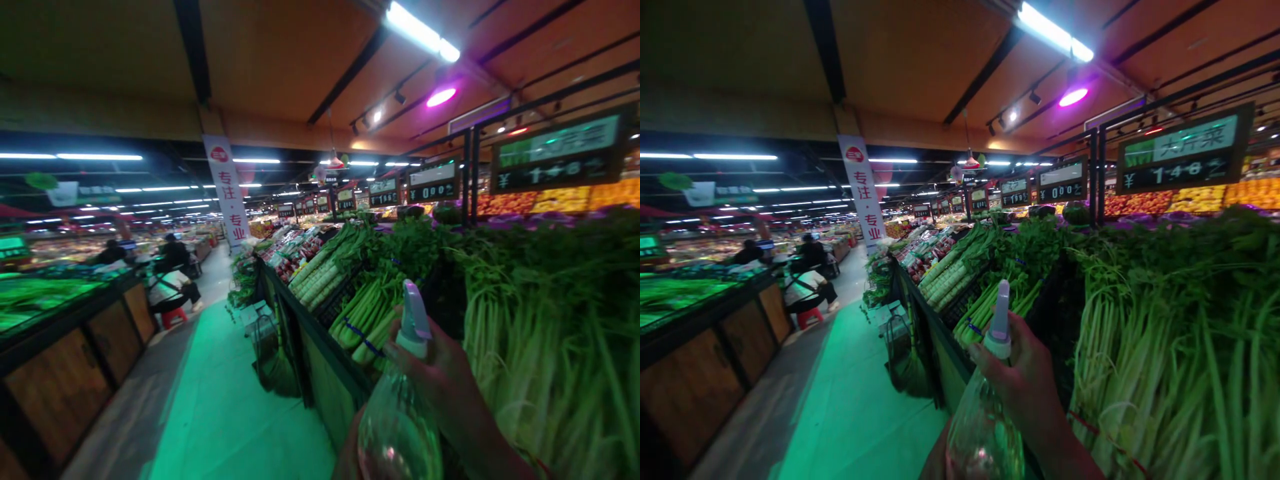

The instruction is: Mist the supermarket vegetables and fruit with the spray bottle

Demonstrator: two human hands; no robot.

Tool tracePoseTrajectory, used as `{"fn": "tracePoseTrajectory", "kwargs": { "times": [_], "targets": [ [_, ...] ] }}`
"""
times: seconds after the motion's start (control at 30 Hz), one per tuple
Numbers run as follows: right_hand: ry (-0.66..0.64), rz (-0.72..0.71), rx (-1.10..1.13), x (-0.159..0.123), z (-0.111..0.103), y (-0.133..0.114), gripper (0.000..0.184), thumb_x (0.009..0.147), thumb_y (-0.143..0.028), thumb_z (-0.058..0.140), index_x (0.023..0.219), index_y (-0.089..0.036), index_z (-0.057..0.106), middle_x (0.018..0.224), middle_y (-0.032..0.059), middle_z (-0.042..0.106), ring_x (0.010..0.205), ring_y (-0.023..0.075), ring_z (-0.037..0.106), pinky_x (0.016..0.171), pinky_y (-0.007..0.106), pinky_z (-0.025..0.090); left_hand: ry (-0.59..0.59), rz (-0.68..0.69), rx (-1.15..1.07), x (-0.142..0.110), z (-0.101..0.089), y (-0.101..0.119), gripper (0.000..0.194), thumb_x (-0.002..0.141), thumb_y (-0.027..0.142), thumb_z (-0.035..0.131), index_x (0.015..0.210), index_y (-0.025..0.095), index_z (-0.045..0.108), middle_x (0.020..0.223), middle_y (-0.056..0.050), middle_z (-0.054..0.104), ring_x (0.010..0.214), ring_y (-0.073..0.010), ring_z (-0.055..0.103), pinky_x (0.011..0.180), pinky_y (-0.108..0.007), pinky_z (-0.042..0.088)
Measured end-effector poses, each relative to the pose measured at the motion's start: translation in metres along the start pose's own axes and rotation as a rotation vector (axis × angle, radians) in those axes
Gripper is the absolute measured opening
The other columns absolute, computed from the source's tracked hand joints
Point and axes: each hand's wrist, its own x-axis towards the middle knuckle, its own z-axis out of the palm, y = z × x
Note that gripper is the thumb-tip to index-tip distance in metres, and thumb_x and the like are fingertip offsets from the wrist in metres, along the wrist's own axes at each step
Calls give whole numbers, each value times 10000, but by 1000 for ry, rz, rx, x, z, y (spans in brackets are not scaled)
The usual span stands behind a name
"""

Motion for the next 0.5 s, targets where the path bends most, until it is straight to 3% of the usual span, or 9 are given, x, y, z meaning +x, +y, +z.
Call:
{"fn": "tracePoseTrajectory", "kwargs": {
  "times": [0.1,0.23,0.3,0.5],
  "targets": [
    [18,-11,-10,8,1,6,478,712,-438,757,1087,-169,631,805,3,651,655,178,609,585,266,518,38,-28,19,18,-15,-14,468,767,567,676,1089,231,729,939,-57,766,987,-289,704,964,-455,492],
    [63,-3,-78,13,2,17,473,717,-449,757,1092,-184,642,871,32,712,707,208,668,602,269,544,154,-58,207,39,-31,-26,642,559,475,855,1132,224,712,1217,-79,713,1223,-361,580,1130,-461,354],
    [100,8,-136,15,4,21,473,711,-457,757,1090,-193,654,878,35,731,719,218,688,608,268,554,115,-50,302,46,-36,-23,714,574,488,837,1212,214,674,1288,-93,674,1270,-376,539,1156,-471,324],
    [210,75,-239,26,29,21,477,621,-484,759,993,-192,698,881,59,765,763,278,734,631,299,606,-12,-172,357,72,-47,-11,685,755,580,678,1293,166,585,1179,-151,703,1087,-317,664,963,-562,502]
  ]
}}
